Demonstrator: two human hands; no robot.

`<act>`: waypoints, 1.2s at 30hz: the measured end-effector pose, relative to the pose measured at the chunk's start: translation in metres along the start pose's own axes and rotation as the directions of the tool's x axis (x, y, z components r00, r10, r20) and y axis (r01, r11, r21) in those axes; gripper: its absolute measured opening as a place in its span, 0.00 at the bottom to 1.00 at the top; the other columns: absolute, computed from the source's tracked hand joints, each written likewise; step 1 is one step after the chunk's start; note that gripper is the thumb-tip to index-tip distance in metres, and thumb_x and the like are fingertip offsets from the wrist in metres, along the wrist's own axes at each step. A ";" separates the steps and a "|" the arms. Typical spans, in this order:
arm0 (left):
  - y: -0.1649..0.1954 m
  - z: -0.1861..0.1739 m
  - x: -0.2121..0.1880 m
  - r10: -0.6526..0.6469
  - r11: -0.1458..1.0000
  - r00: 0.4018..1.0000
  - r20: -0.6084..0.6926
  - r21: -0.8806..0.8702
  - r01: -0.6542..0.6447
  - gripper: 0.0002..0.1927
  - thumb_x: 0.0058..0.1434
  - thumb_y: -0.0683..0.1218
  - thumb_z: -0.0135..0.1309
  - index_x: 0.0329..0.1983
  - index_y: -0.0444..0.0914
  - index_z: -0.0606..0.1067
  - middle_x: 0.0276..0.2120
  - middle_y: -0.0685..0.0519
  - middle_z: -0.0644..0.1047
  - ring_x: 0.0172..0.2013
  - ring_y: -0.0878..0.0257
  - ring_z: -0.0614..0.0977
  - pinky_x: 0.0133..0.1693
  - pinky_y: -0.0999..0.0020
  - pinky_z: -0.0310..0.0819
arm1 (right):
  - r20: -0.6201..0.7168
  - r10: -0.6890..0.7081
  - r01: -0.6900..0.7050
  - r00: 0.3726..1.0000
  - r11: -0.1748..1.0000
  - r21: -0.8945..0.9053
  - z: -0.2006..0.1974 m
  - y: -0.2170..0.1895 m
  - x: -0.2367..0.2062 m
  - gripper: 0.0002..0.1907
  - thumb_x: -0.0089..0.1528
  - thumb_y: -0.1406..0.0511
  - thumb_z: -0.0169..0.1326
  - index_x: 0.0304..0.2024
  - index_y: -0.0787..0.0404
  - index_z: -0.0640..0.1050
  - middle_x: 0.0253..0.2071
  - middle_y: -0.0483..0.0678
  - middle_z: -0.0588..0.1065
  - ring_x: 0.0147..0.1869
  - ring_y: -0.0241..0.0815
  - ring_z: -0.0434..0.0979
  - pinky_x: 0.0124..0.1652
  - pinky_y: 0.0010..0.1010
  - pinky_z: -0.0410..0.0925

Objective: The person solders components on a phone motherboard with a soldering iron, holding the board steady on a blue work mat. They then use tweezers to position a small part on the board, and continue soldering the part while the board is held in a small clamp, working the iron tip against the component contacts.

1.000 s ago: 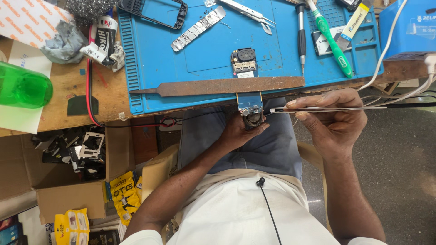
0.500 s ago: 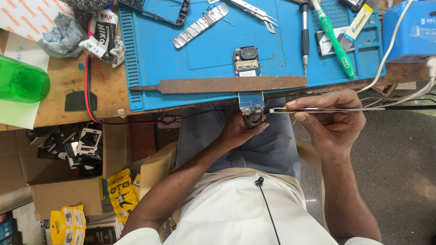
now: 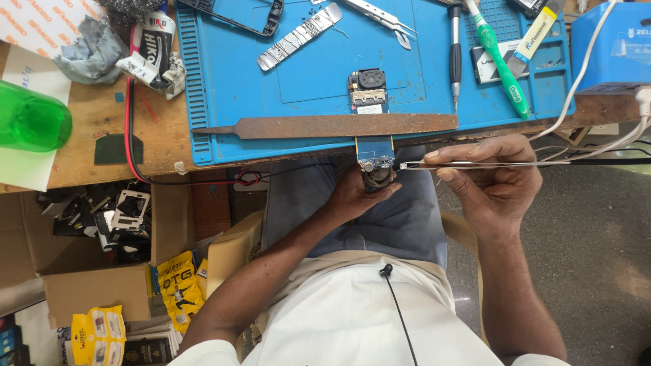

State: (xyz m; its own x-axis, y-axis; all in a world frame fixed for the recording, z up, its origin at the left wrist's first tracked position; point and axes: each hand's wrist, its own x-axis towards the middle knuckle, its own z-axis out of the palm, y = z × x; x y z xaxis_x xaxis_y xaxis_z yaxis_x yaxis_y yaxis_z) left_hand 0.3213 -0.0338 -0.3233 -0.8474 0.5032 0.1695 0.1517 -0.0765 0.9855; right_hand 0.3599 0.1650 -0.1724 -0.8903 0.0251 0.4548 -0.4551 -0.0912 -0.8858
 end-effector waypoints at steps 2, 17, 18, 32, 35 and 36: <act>-0.005 0.004 0.002 0.008 0.999 1.000 -0.012 -0.042 -0.009 0.12 0.64 0.44 0.66 0.45 0.37 0.76 0.38 0.55 0.80 0.39 0.67 0.82 0.42 0.68 0.79 | 0.008 -0.014 0.014 1.000 1.000 0.020 -0.001 0.000 0.000 0.20 0.67 0.78 0.60 0.54 0.61 0.67 0.45 0.60 0.80 0.54 0.49 0.85 0.53 0.40 0.82; -0.022 0.017 0.016 -0.123 0.990 0.986 -0.109 -0.083 0.114 0.11 0.63 0.39 0.61 0.48 0.33 0.79 0.44 0.48 0.81 0.46 0.63 0.82 0.49 0.64 0.78 | 0.079 0.056 -0.072 0.995 0.973 0.221 -0.007 -0.034 0.005 0.12 0.72 0.75 0.58 0.53 0.61 0.70 0.50 0.49 0.81 0.57 0.37 0.82 0.56 0.29 0.78; -0.023 0.019 0.021 -0.153 0.988 0.980 -0.128 -0.039 0.149 0.11 0.63 0.39 0.61 0.48 0.33 0.79 0.44 0.48 0.81 0.46 0.63 0.82 0.49 0.65 0.78 | 0.085 0.061 -0.078 0.995 0.974 0.210 -0.007 -0.036 0.003 0.10 0.72 0.75 0.58 0.51 0.62 0.71 0.50 0.49 0.80 0.58 0.37 0.82 0.57 0.29 0.78; -0.009 0.033 0.053 -0.199 0.973 0.963 -0.180 0.086 0.216 0.12 0.62 0.40 0.61 0.48 0.34 0.79 0.43 0.49 0.82 0.44 0.63 0.83 0.45 0.65 0.78 | 0.081 0.054 -0.066 0.995 0.986 0.151 -0.013 -0.031 -0.010 0.09 0.74 0.71 0.58 0.47 0.61 0.70 0.51 0.48 0.81 0.52 0.32 0.82 0.46 0.23 0.76; -0.012 0.032 0.051 -0.208 0.970 0.962 -0.175 0.087 0.226 0.12 0.61 0.40 0.61 0.48 0.34 0.79 0.43 0.50 0.82 0.43 0.63 0.83 0.44 0.65 0.78 | 0.077 0.086 -0.099 0.993 0.977 0.186 -0.012 -0.039 -0.006 0.08 0.73 0.71 0.58 0.48 0.62 0.70 0.51 0.49 0.81 0.45 0.32 0.81 0.40 0.22 0.75; -0.011 0.031 0.049 -0.214 0.969 0.961 -0.173 0.086 0.231 0.12 0.61 0.40 0.61 0.48 0.34 0.79 0.43 0.50 0.83 0.43 0.63 0.83 0.44 0.65 0.78 | 0.073 0.114 -0.125 0.991 0.975 0.186 -0.013 -0.041 -0.004 0.08 0.71 0.72 0.58 0.48 0.62 0.70 0.51 0.50 0.81 0.43 0.32 0.80 0.38 0.22 0.74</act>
State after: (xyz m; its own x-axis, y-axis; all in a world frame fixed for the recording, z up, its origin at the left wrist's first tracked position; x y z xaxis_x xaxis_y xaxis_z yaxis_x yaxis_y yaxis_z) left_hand 0.2937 0.0186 -0.3266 -0.9351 0.3513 -0.0461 -0.0051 0.1167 0.9932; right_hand 0.3820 0.1815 -0.1393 -0.9324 -0.0580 0.3567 -0.3283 -0.2770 -0.9031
